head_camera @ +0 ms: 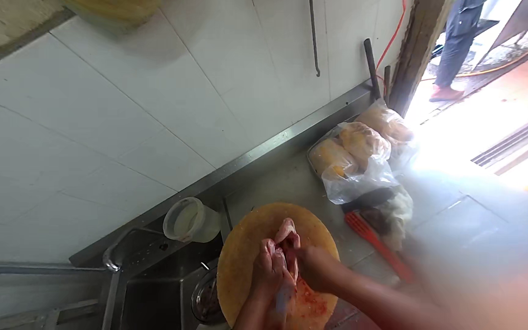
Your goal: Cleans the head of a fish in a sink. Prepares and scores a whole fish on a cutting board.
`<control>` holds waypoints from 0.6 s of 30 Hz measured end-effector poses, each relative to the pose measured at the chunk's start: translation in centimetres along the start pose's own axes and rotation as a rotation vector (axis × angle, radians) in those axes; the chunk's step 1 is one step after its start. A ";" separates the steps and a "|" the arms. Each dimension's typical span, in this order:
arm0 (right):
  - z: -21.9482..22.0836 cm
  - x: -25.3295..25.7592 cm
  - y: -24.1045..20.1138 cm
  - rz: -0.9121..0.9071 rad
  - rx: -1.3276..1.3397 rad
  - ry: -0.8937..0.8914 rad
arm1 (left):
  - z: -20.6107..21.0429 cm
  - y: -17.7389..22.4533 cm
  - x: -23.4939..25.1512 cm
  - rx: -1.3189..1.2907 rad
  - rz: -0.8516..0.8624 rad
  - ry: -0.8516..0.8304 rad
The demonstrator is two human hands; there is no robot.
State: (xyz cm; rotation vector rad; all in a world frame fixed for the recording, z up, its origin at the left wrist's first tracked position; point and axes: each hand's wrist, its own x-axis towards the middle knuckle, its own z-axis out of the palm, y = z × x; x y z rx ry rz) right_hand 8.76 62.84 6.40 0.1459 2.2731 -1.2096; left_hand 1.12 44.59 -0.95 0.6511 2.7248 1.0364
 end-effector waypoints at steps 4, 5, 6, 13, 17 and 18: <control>2.4 -1.4 -1.0 -0.038 -0.032 -0.126 | -0.2 0.2 0.3 -0.013 -0.010 -0.012; 2.4 -2.1 -0.8 -0.068 -0.063 -0.182 | -0.5 0.1 0.2 -0.030 -0.012 -0.024; 2.0 -2.4 -0.4 -0.080 -0.084 -0.181 | -0.7 0.0 0.0 -0.046 -0.020 -0.040; 4.3 -1.8 -0.3 0.000 -0.046 -0.076 | -1.0 0.4 0.9 -0.052 -0.085 -0.134; 3.4 -4.0 1.4 -0.024 -0.359 -0.173 | -1.9 1.2 0.6 0.005 -0.143 -0.245; 1.5 -3.7 1.6 0.005 -0.456 -0.138 | -2.0 1.6 0.7 0.035 -0.157 -0.275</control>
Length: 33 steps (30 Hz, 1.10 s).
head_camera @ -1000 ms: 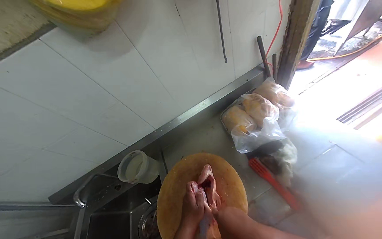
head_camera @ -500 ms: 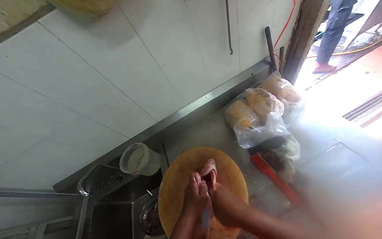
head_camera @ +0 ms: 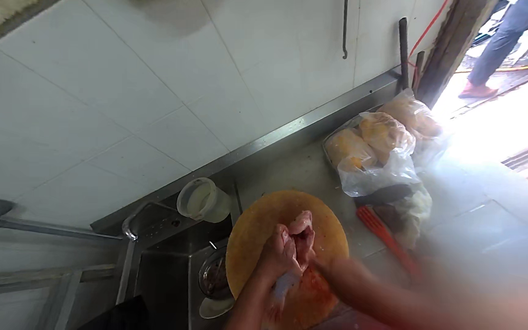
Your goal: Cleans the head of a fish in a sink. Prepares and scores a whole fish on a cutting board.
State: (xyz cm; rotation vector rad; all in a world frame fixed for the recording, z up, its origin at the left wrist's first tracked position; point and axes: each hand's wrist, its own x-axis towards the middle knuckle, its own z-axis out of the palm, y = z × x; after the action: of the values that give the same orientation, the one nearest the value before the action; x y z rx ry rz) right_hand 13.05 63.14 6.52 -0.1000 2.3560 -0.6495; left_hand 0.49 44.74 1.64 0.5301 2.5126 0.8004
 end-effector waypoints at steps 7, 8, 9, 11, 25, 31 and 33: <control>-2.5 -2.3 -1.5 0.014 -0.205 0.011 | -0.3 0.3 0.3 0.043 -0.008 -0.034; -2.0 -2.0 -1.4 -0.005 -0.221 -0.021 | -0.4 0.4 0.3 0.047 -0.011 -0.052; -2.2 -1.5 -0.7 0.010 -0.223 -0.019 | -0.5 0.6 0.3 0.051 -0.018 -0.075; -4.4 -0.3 1.3 0.065 -0.254 0.021 | -0.8 1.0 0.2 0.057 -0.056 -0.117; -6.3 -0.1 -3.2 -0.023 -0.396 0.008 | -1.7 0.7 0.3 0.026 -0.050 -0.181; -9.1 2.5 -0.4 0.211 -0.336 0.240 | -2.4 -0.5 0.5 -0.063 -0.015 -0.171; -9.5 -0.1 0.0 0.275 -0.191 0.280 | -2.4 -1.8 0.1 -0.186 0.017 -0.114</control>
State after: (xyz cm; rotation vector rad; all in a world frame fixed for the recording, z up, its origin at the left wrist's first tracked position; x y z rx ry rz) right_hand 7.10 67.16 12.71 0.2414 2.6316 -0.3201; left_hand -1.22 42.35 2.26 0.5181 2.3043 0.9702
